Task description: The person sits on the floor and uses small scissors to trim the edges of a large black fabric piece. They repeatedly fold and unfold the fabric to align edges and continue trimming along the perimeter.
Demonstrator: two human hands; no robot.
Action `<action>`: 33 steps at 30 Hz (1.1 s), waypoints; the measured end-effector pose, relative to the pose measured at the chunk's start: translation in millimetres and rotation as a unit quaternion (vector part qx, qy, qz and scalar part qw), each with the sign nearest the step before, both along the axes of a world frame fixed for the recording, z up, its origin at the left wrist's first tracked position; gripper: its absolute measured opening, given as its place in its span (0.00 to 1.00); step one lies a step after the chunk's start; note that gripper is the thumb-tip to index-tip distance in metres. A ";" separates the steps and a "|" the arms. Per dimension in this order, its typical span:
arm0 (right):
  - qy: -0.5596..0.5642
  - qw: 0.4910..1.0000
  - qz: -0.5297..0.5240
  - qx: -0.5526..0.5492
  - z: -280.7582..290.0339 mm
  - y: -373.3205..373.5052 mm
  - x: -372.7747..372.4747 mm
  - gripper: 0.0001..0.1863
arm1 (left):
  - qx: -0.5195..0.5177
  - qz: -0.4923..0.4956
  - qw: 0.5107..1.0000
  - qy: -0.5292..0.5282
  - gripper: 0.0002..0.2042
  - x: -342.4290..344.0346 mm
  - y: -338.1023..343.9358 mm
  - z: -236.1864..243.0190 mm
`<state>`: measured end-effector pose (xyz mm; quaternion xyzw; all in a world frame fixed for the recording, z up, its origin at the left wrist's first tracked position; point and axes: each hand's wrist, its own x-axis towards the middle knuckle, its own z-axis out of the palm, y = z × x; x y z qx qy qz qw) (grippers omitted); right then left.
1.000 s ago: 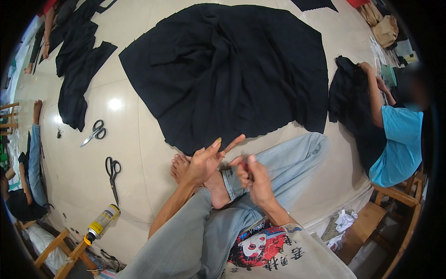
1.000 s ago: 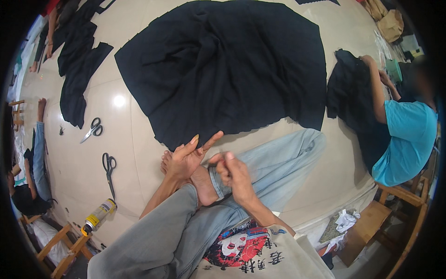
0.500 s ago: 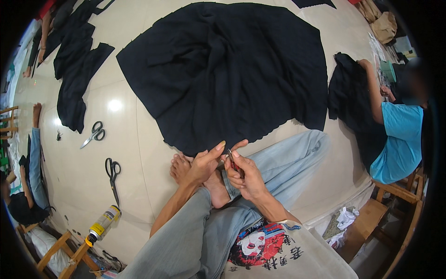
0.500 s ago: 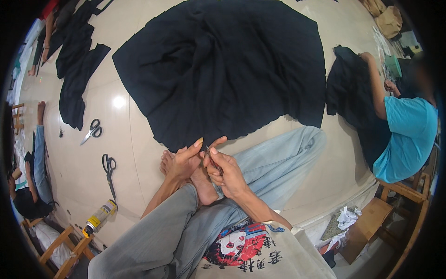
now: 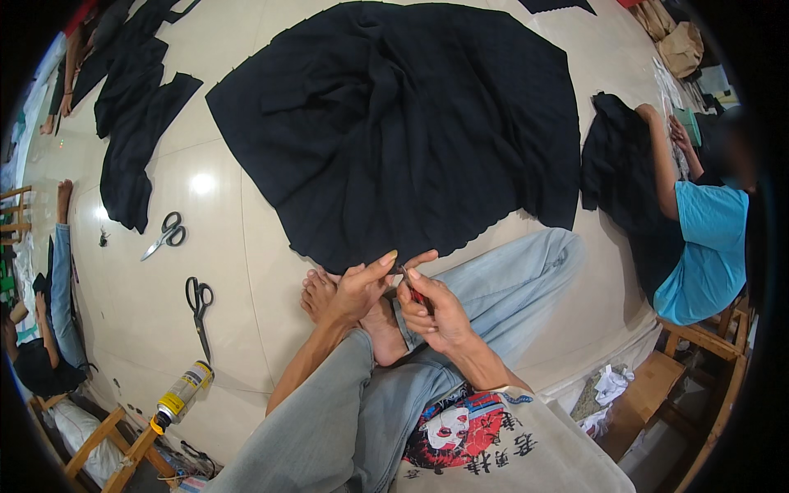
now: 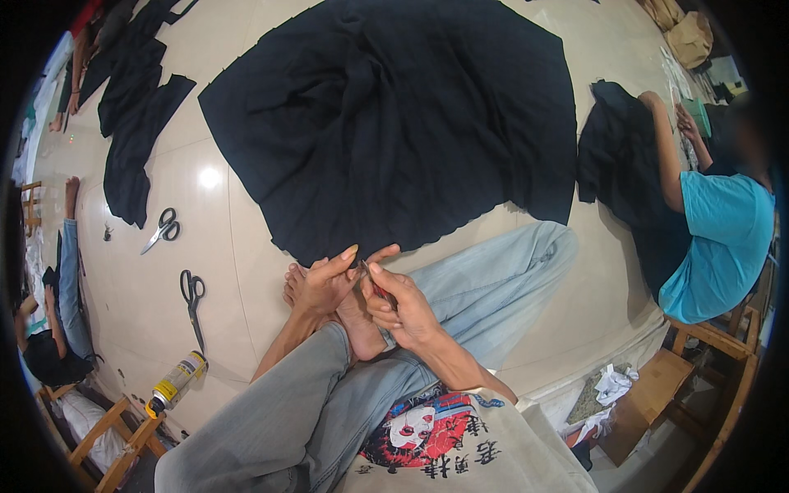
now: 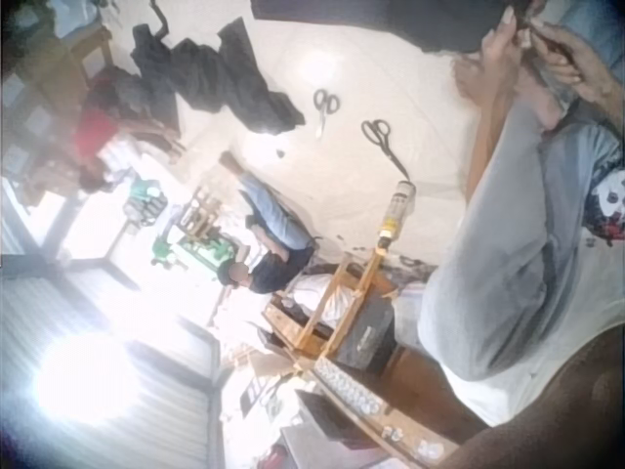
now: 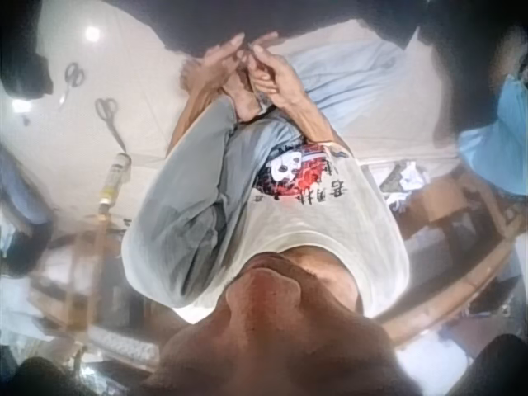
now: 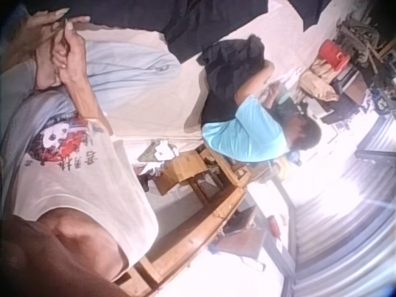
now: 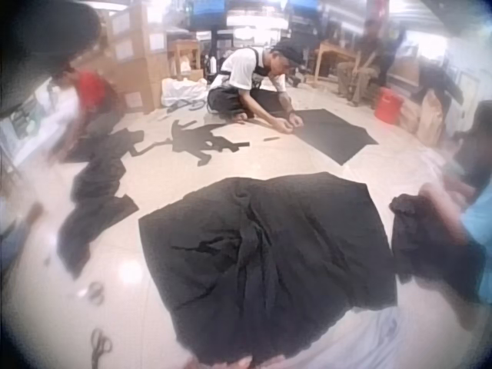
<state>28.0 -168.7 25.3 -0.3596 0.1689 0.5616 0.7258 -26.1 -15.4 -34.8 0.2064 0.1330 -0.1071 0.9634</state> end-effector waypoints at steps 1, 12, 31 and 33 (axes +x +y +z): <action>-0.003 1.000 0.018 0.005 -0.1 -2.6 0.3 0.23 | -0.002 0.019 0.999 0.047 0.20 -1.7 -0.4 0.5; -0.057 0.973 -0.216 -0.054 -32.7 -13.1 20.6 0.17 | 0.097 0.057 0.994 -0.013 0.15 0.0 1.5 -12.1; -0.395 0.854 -0.137 -0.310 -19.1 6.3 25.7 0.19 | 0.086 0.048 0.994 0.044 0.18 13.9 -9.7 22.3; -0.407 0.848 -0.136 -0.311 -15.8 8.4 24.5 0.19 | 0.078 0.059 0.995 0.010 0.16 10.6 -8.5 17.1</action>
